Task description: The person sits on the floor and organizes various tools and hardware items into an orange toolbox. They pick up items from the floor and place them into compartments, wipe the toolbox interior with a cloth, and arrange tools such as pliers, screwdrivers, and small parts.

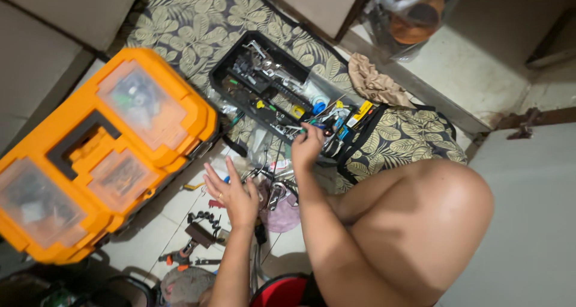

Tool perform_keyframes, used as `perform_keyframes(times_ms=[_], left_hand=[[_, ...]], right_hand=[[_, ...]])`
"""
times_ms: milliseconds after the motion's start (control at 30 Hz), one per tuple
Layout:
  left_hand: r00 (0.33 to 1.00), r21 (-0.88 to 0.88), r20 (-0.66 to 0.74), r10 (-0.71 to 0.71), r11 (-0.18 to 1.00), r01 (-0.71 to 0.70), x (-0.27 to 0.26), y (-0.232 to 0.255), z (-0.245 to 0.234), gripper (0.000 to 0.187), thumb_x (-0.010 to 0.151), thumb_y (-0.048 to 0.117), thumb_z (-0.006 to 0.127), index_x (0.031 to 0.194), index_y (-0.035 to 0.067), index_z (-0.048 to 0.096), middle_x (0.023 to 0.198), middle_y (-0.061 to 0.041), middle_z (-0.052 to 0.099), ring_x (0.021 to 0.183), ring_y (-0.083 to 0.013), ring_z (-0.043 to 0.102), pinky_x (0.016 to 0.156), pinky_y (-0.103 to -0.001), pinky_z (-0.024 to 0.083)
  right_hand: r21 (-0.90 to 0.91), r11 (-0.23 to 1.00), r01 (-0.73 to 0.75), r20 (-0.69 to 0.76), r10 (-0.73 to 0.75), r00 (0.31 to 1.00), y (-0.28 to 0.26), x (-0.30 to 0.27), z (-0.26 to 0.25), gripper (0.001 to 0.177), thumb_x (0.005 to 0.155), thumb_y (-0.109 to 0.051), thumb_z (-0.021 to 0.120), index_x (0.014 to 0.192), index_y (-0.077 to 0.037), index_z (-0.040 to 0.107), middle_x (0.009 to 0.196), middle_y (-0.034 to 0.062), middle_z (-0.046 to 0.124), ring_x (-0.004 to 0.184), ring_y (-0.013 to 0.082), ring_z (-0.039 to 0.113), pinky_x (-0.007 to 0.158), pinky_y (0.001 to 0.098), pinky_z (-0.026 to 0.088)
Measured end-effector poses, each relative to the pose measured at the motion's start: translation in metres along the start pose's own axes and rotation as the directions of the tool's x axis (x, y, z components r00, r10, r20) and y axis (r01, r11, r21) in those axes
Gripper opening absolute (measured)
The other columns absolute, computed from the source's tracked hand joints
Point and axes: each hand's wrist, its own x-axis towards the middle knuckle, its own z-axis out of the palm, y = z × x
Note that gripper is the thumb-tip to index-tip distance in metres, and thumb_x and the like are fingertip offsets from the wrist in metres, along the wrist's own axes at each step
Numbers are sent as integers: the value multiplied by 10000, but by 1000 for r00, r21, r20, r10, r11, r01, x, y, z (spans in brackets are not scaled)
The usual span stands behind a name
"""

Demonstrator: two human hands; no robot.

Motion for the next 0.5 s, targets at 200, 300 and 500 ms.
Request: perform_keyframes(times_ms=[200,300,500], left_hand=[[1000,-23,23,13,1000,-12,7,10,2,762,878,147,669,1581,89,382,1670,-334,-6,1502,-586,56,1224,-624,136],[1000,-16,23,14,1000,-14,10,11,2,761,876,140,667,1580,91,381,1672,-329,-5,1510,-575,45,1230,-622,131],[1000,-17,26,-9,1000,10,9,6,3,734,896,156,667,1577,126,396,1677,-323,1,1515,-574,62,1227,-613,142]], right_hand=[[-156,981,-118,-159,93,983,21,6,0,300,766,9,641,1029,-94,742,1122,136,645,1079,371,574,979,458,458],[-241,942,-235,-213,184,959,26,14,0,272,740,-8,671,977,-117,747,1133,127,632,1092,364,554,977,476,443],[48,752,-658,-317,636,704,47,44,8,95,866,-131,677,937,-106,735,1128,99,584,1105,325,509,947,491,392]])
